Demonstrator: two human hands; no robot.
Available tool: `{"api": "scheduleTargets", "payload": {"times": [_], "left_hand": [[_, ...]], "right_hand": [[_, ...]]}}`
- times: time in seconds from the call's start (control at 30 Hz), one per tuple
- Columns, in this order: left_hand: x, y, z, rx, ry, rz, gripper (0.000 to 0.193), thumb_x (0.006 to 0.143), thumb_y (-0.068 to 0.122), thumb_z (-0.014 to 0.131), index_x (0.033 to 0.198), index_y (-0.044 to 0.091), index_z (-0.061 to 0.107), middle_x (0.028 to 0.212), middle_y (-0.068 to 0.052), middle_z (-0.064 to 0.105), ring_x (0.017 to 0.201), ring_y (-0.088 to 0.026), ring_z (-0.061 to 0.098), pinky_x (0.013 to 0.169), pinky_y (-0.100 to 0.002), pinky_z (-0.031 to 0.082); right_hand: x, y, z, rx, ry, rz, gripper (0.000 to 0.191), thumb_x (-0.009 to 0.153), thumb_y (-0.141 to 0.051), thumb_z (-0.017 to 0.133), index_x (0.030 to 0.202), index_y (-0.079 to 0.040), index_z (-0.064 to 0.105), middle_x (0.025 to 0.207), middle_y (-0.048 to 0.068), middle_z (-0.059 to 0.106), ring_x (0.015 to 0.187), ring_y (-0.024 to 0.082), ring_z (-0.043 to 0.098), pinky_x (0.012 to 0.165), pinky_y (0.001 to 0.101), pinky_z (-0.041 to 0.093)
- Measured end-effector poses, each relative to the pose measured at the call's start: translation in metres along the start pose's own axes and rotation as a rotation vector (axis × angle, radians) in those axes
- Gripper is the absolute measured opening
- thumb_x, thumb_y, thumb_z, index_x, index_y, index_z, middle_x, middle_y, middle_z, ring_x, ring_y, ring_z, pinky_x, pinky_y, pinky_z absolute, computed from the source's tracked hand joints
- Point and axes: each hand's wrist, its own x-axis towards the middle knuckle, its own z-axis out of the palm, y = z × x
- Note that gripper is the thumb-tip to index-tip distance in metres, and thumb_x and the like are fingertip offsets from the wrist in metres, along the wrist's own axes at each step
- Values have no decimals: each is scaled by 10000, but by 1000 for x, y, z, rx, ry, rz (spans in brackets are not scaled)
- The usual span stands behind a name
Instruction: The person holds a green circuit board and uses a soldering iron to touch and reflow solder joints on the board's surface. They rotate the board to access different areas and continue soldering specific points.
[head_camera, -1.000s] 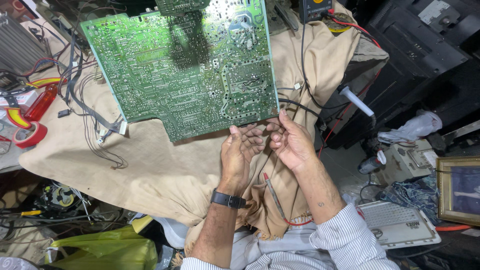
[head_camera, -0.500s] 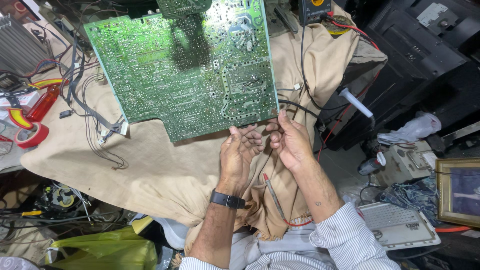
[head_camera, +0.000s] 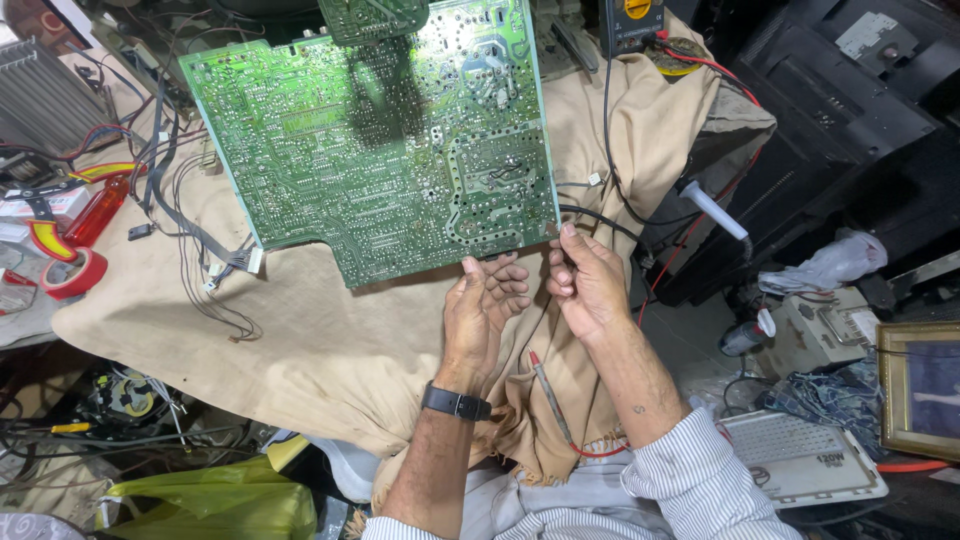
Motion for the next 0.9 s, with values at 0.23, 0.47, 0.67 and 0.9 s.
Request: {"api": "scheduleTargets", "payload": {"times": [0.23, 0.47, 0.67, 0.9], "left_hand": [[-41, 3, -24, 439, 208, 162, 372, 1049, 316, 520, 1167, 7, 691, 942, -56, 729, 823, -106, 643, 723, -277, 551], [-63, 86, -67, 466, 527, 760, 151, 1090, 148, 567, 1032, 56, 672, 857, -35, 699, 686, -77, 624, 589, -211, 529], [-30, 191, -88, 680, 669, 898, 209, 1100, 116, 616, 1252, -21, 662, 942, -4, 689, 764, -51, 599, 646, -209, 491], [-7, 229, -109, 960, 519, 662, 178, 1061, 145, 724, 1058, -27, 771, 868, -17, 720, 744, -49, 587, 689, -203, 469]], "right_hand": [[1, 1, -1, -11, 15, 4, 276, 980, -283, 698, 941, -20, 622, 742, 27, 594, 520, 63, 459, 441, 215, 347], [2, 3, 2, -12, 49, -6, 277, 980, -279, 702, 943, -19, 615, 745, 32, 595, 519, 71, 458, 443, 220, 345], [-2, 3, 6, 10, 65, -2, 271, 973, -282, 710, 955, -26, 622, 747, 26, 586, 526, 68, 462, 445, 218, 347], [0, 5, 5, -6, 62, -21, 282, 979, -285, 698, 955, -16, 619, 743, 37, 594, 530, 80, 475, 446, 224, 353]]}}
